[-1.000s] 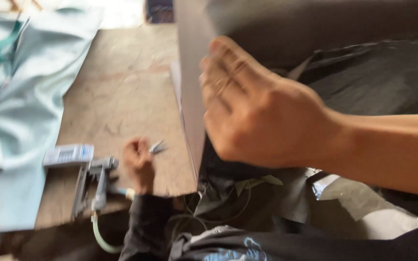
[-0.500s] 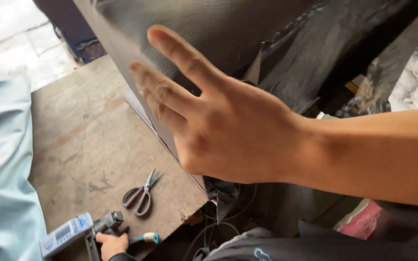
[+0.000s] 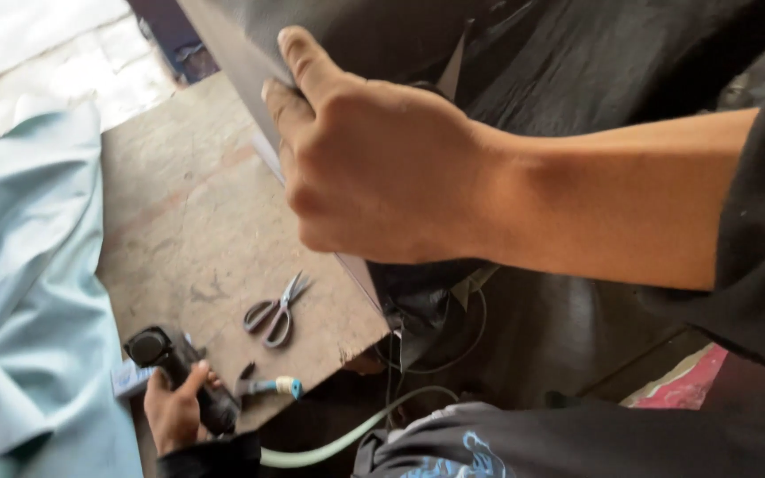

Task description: The person is attaching fabric and protective plastic to the underside of a chair frame using a pneumatic staple gun and scissors.

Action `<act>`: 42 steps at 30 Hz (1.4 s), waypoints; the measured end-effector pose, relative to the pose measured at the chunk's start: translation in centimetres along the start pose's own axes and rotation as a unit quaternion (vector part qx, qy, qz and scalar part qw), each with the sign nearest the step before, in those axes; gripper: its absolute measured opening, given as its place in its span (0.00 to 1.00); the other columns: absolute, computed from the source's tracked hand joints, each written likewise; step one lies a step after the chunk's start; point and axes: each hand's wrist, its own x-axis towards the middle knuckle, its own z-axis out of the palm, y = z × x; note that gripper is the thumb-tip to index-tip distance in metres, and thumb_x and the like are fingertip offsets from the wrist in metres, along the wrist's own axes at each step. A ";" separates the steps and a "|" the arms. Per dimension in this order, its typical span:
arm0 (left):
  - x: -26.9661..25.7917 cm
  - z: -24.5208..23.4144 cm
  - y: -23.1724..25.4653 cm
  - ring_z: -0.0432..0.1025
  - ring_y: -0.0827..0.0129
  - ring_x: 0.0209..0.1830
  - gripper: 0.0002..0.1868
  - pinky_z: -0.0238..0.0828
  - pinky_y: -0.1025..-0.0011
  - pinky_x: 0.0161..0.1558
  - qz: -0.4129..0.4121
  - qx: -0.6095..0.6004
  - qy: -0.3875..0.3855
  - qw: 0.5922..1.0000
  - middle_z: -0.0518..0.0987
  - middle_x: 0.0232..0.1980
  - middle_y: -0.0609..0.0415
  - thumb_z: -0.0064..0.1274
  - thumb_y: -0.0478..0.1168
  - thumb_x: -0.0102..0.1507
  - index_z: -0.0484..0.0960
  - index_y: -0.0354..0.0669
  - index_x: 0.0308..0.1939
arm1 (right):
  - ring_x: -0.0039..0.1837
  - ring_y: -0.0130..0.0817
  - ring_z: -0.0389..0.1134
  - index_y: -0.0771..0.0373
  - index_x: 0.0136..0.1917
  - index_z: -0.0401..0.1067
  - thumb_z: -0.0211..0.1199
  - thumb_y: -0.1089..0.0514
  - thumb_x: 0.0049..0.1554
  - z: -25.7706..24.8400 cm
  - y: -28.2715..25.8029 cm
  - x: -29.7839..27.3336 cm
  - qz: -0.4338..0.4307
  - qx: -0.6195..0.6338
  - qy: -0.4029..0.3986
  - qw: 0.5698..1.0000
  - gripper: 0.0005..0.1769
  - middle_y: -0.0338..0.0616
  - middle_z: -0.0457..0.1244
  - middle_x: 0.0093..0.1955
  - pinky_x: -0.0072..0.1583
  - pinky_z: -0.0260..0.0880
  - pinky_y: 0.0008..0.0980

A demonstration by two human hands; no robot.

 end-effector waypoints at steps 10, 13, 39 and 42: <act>-19.7 5.6 17.6 0.86 0.63 0.29 0.56 0.82 0.62 0.31 0.369 0.172 -0.147 0.901 0.91 0.38 0.54 0.76 0.47 0.34 0.71 0.49 0.67 | 0.33 0.34 0.67 0.44 0.29 0.77 0.67 0.67 0.56 -2.0 1.7 1.0 -0.005 0.066 -0.103 0.992 0.19 0.29 0.68 0.29 0.40 0.60 0.36; -25.0 6.9 23.6 0.79 0.50 0.23 0.40 0.71 0.52 0.24 0.486 0.262 -0.059 0.832 0.84 0.26 0.50 0.59 0.52 0.50 0.75 0.49 0.68 | 0.33 0.30 0.64 0.45 0.27 0.73 0.66 0.72 0.56 -2.6 2.1 1.1 -0.012 0.076 -0.123 0.989 0.25 0.25 0.63 0.27 0.38 0.56 0.32; -28.0 8.9 26.1 0.78 0.52 0.23 0.37 0.65 0.55 0.22 0.491 0.307 0.008 0.815 0.83 0.30 0.47 0.58 0.56 0.52 0.76 0.40 0.61 | 0.48 0.46 0.75 0.54 0.50 0.83 0.64 0.55 0.61 -1.9 1.5 2.1 -0.013 0.075 -0.048 0.996 0.08 0.42 0.73 0.45 0.65 0.72 0.71; -27.9 8.5 25.1 0.77 0.57 0.21 0.37 0.67 0.58 0.20 0.490 0.320 -0.016 0.811 0.84 0.30 0.49 0.55 0.53 0.53 0.75 0.39 0.63 | 0.49 0.47 0.74 0.53 0.51 0.83 0.64 0.55 0.60 -1.6 1.1 2.1 -0.006 0.067 -0.026 0.997 0.09 0.45 0.73 0.45 0.62 0.74 0.70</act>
